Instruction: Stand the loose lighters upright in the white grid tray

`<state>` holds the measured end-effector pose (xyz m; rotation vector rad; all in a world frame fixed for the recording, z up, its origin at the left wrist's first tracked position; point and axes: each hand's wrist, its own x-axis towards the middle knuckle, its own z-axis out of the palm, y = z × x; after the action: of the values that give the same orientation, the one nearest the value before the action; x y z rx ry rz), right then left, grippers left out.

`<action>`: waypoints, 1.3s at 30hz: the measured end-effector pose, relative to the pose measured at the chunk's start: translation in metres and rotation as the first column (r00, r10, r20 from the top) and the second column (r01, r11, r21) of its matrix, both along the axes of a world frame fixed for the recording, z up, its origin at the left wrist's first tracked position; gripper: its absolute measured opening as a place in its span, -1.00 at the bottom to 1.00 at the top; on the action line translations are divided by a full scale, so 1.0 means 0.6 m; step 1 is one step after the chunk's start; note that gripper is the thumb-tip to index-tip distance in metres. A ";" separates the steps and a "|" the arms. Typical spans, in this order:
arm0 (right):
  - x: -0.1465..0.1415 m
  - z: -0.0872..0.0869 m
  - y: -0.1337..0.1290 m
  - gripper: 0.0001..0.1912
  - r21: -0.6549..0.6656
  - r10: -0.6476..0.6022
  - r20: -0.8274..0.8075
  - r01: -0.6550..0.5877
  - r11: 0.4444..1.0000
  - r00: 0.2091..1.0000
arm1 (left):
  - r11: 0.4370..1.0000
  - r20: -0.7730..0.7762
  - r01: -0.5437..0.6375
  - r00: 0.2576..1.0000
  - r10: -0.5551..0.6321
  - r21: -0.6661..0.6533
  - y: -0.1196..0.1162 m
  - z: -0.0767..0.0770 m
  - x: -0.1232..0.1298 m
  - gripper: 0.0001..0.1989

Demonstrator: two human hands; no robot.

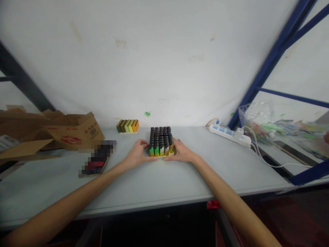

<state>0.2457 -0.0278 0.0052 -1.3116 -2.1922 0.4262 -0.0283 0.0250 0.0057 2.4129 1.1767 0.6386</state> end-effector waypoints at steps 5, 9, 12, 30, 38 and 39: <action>0.087 0.010 0.010 -0.09 -0.183 -0.082 -0.179 0.048 0.982 0.981 | 0.981 -0.064 0.187 0.980 -0.190 -0.043 0.013 0.040 -0.041 -0.17; 0.146 -0.001 0.019 -0.31 -0.159 -0.309 -0.350 0.269 0.950 0.884 | 0.976 -0.081 0.203 0.975 -0.209 -0.078 0.033 0.060 -0.083 -0.46; 0.155 -0.010 0.027 -0.41 -0.054 -0.460 -0.233 0.461 0.886 0.857 | 0.996 -0.189 0.062 0.981 -0.050 0.062 0.050 0.050 -0.095 -0.50; 0.119 -0.022 0.036 -0.48 0.051 -0.514 0.070 0.511 0.858 0.855 | 0.989 -0.426 -0.105 0.894 0.140 0.104 0.011 0.049 -0.058 -0.60; 0.128 -0.022 0.033 -0.45 0.000 -0.476 0.075 0.478 0.879 0.876 | 0.923 -0.305 -0.176 0.908 0.286 0.342 -0.022 0.061 -0.131 -0.72; 0.129 -0.022 0.033 -0.45 -0.007 -0.474 0.079 0.476 0.879 0.877 | 0.907 -0.267 -0.216 0.908 0.323 0.362 -0.027 0.061 -0.150 -0.71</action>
<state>0.3230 -0.0082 -0.0083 -1.8398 -1.8294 0.2140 -0.1181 0.0088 0.0422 2.7282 1.6871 0.5691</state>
